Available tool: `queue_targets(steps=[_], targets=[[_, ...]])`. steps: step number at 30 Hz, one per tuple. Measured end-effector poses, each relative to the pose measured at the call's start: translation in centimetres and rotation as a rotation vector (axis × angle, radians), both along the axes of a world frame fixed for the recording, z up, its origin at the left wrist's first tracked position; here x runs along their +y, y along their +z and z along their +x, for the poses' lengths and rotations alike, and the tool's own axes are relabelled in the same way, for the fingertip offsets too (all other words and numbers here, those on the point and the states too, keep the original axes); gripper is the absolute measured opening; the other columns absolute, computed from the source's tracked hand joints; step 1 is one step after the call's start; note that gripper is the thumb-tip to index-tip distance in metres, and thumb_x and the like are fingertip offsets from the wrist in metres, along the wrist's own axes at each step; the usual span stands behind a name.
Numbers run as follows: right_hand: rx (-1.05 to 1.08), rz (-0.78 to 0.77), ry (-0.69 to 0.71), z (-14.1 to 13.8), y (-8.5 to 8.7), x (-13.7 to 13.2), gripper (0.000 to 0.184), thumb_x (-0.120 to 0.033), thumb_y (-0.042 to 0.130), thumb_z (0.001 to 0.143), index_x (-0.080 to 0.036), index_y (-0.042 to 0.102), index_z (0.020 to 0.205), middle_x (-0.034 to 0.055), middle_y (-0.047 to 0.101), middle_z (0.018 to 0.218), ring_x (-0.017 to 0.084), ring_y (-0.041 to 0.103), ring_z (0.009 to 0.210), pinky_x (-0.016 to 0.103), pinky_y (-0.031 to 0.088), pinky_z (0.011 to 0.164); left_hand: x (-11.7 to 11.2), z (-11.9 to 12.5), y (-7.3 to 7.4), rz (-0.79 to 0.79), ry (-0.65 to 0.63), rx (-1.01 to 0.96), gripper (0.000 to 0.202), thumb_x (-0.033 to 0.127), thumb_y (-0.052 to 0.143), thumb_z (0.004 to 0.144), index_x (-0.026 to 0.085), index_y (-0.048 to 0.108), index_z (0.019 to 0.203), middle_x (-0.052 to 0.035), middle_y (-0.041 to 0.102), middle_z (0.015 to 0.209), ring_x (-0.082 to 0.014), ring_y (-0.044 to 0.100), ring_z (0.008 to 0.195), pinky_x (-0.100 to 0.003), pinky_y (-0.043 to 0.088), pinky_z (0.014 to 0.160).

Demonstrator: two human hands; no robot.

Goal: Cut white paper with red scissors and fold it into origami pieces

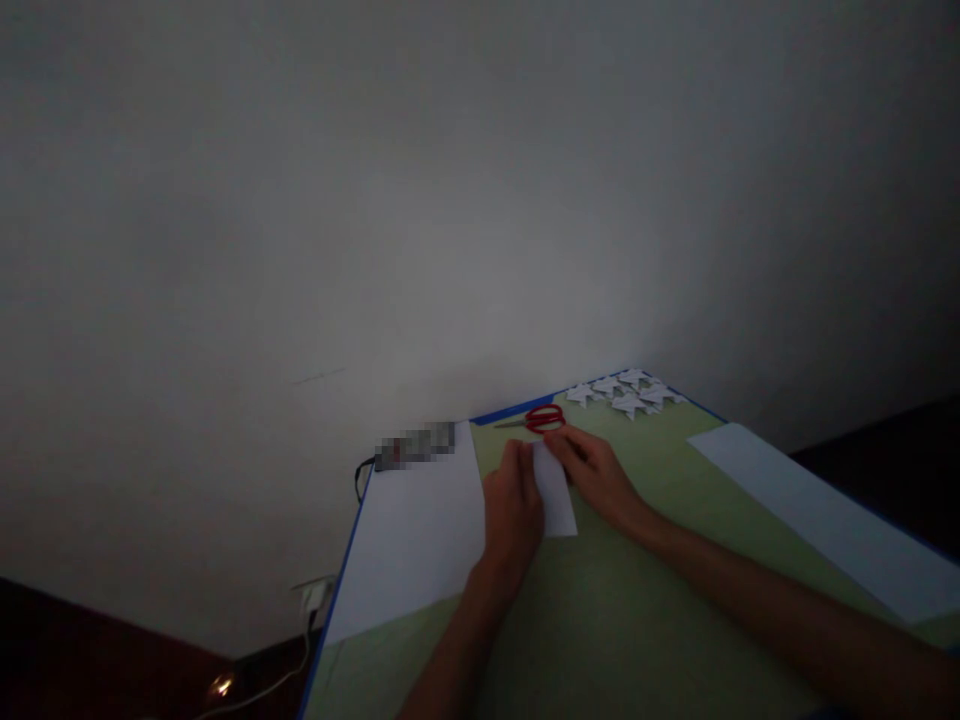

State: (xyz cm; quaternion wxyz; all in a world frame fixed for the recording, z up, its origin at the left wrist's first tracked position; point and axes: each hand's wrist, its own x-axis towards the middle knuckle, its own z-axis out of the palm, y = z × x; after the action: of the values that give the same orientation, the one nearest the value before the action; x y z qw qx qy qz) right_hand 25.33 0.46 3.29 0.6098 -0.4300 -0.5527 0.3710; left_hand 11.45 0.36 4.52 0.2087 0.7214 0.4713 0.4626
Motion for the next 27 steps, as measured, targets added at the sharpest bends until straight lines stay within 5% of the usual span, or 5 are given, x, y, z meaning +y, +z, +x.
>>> queue_targets(steps=[6, 19, 27], targets=[[-0.029, 0.074, 0.054, 0.7, 0.2, 0.8, 0.032, -0.052, 0.077, 0.082, -0.021, 0.075, 0.09, 0.0042, 0.074, 0.089, 0.02, 0.064, 0.077, 0.03, 0.049, 0.069, 0.0, -0.2, 0.1, -0.011, -0.077, -0.023, 0.024, 0.035, 0.04, 0.106, 0.024, 0.054, 0.09, -0.0004, 0.064, 0.074, -0.0182, 0.06, 0.065, -0.028, 0.034, 0.061], [-0.009, 0.052, -0.128, 2.5, 0.0, 2.0, 0.037, -0.057, 0.073, 0.083, -0.02, 0.07, 0.082, 0.0024, 0.067, 0.076, 0.018, 0.054, 0.067, 0.03, 0.043, 0.06, 0.4, -0.5, 0.0, -0.116, -0.141, -0.03, 0.025, 0.042, 0.051, 0.1, 0.019, 0.06, 0.096, 0.0043, 0.056, 0.058, -0.0138, 0.049, 0.051, -0.024, 0.026, 0.051], [-0.061, 0.02, 0.05, 2.8, 0.2, 2.0, 0.038, -0.056, 0.078, 0.079, -0.019, 0.076, 0.087, 0.0024, 0.071, 0.081, 0.018, 0.061, 0.072, 0.028, 0.048, 0.063, 0.2, -0.6, 0.2, -0.05, -0.135, -0.008, 0.019, 0.032, 0.052, 0.096, 0.019, 0.061, 0.087, 0.0033, 0.058, 0.063, -0.0142, 0.053, 0.057, -0.025, 0.032, 0.056]])
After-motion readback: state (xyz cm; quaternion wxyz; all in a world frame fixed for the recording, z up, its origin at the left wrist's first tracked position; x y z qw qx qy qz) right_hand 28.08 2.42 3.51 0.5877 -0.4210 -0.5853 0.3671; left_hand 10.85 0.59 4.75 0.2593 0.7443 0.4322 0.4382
